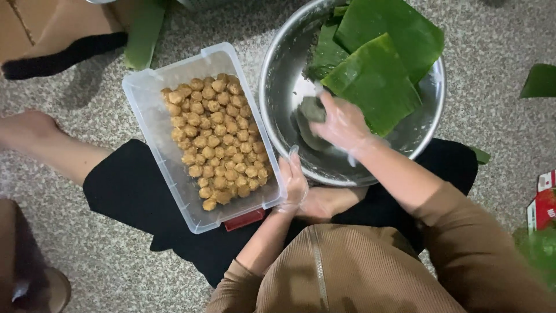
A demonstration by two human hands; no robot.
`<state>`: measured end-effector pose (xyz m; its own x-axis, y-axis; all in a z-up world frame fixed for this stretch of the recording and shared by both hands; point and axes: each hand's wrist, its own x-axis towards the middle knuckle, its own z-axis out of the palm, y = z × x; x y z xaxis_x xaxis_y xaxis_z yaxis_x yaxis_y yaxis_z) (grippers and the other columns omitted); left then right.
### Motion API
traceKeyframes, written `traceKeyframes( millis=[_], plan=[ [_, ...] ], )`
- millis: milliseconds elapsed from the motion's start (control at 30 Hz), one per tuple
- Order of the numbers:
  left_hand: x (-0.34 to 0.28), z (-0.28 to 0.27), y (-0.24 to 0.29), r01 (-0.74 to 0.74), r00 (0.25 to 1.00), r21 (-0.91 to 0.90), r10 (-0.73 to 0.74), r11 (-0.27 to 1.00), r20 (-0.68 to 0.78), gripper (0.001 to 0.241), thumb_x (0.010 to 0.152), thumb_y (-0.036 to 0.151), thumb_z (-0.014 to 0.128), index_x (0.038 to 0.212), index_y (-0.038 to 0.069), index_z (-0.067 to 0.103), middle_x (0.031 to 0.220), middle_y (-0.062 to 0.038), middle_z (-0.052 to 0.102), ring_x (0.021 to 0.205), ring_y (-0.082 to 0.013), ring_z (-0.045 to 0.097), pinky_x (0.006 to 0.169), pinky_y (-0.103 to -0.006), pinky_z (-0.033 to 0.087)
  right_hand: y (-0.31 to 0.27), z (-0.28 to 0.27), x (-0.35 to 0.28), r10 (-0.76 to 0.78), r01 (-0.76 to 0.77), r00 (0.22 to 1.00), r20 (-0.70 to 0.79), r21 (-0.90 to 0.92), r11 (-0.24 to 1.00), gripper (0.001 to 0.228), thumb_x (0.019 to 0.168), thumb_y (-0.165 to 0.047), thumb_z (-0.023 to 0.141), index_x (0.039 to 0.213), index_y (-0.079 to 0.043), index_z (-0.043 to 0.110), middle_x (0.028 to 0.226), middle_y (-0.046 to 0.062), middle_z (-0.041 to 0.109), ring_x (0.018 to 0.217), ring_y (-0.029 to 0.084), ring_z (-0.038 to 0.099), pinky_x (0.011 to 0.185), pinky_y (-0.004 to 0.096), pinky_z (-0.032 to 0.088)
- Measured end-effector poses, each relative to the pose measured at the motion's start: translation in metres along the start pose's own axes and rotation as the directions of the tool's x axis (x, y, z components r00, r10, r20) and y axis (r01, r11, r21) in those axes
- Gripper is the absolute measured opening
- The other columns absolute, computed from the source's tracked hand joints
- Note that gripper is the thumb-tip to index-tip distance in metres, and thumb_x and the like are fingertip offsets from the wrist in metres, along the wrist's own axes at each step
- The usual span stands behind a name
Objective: A person wearing plastic gloves is taking green dough from a metal bowl, placing a small brown filling ball inside, and rolling it into a sphere.
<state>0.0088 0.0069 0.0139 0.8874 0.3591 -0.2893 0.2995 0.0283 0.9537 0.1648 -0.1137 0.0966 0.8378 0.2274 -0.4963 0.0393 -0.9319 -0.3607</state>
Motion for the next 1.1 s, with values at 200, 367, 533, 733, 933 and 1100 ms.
traceKeyframes(
  millis=[200, 367, 533, 733, 933, 1100],
  plan=[
    [0.004, -0.001, 0.022, -0.069, 0.997, 0.080, 0.070, 0.994, -0.017, 0.027, 0.106, 0.014, 0.050, 0.123, -0.003, 0.061, 0.107, -0.013, 0.069, 0.087, -0.0198, 0.065, 0.081, -0.0282, 0.055, -0.022, 0.037, 0.079, -0.056, 0.029, 0.995, -0.078, -0.316, 0.948, 0.064, 0.105, -0.054, 0.045, 0.137, 0.002, 0.049, 0.105, 0.026, 0.062, 0.090, 0.046, 0.071, 0.076, 0.056, 0.060],
    [0.004, 0.003, 0.021, -0.014, 0.990, 0.269, 0.052, 0.963, -0.134, 0.025, 0.102, 0.019, 0.060, 0.115, 0.001, 0.071, 0.096, -0.009, 0.077, 0.069, -0.0179, 0.071, 0.063, -0.0255, 0.058, 0.013, 0.094, 0.170, 0.015, -0.061, 0.986, -0.164, -0.280, 0.958, 0.033, 0.094, -0.034, 0.064, 0.090, -0.002, 0.066, 0.075, 0.013, 0.065, 0.064, 0.041, 0.073, 0.047, 0.058, 0.057],
    [0.005, -0.001, 0.024, -0.067, 0.995, 0.321, 0.088, 0.945, -0.050, 0.026, 0.104, 0.018, 0.054, 0.118, 0.002, 0.069, 0.094, -0.009, 0.074, 0.067, -0.0179, 0.068, 0.060, -0.0258, 0.056, 0.009, 0.069, 0.140, -0.136, 0.035, 0.969, -0.209, -0.424, 0.905, 0.045, 0.091, -0.048, 0.066, 0.102, -0.005, 0.066, 0.086, 0.018, 0.064, 0.072, 0.042, 0.071, 0.056, 0.054, 0.057],
    [0.005, -0.005, 0.017, -0.161, 0.987, 0.155, 0.163, 0.975, -0.002, 0.027, 0.106, 0.014, 0.050, 0.121, -0.004, 0.064, 0.097, -0.012, 0.071, 0.072, -0.0195, 0.065, 0.067, -0.0286, 0.056, -0.004, 0.013, 0.026, -0.122, 0.107, 0.953, -0.279, -0.071, 0.992, 0.051, 0.091, -0.029, 0.074, 0.126, 0.003, 0.055, 0.117, 0.032, 0.058, 0.095, 0.052, 0.067, 0.081, 0.058, 0.055],
    [0.002, 0.003, -0.003, -0.046, 0.998, 0.128, 0.051, 0.991, -0.039, 0.029, 0.106, 0.020, 0.051, 0.118, -0.001, 0.066, 0.095, -0.010, 0.069, 0.074, -0.0180, 0.063, 0.069, -0.0293, 0.054, 0.018, -0.024, -0.064, -0.126, 0.135, 0.989, 0.077, -0.132, 0.982, 0.089, 0.077, -0.031, 0.080, 0.153, -0.020, 0.035, 0.141, 0.025, 0.043, 0.112, 0.046, 0.053, 0.093, 0.059, 0.044],
    [-0.001, 0.003, 0.017, 0.016, 1.000, -0.007, -0.016, 1.000, -0.010, 0.033, 0.106, 0.019, 0.048, 0.126, -0.004, 0.062, 0.110, -0.014, 0.068, 0.092, -0.0215, 0.065, 0.086, -0.0303, 0.054, 0.031, 0.001, -0.057, -0.298, 0.288, 0.953, -0.058, -0.138, 0.948, 0.077, 0.081, -0.058, 0.077, 0.127, 0.002, 0.061, 0.145, 0.027, 0.045, 0.141, 0.049, 0.041, 0.116, 0.070, 0.026]
  ],
)
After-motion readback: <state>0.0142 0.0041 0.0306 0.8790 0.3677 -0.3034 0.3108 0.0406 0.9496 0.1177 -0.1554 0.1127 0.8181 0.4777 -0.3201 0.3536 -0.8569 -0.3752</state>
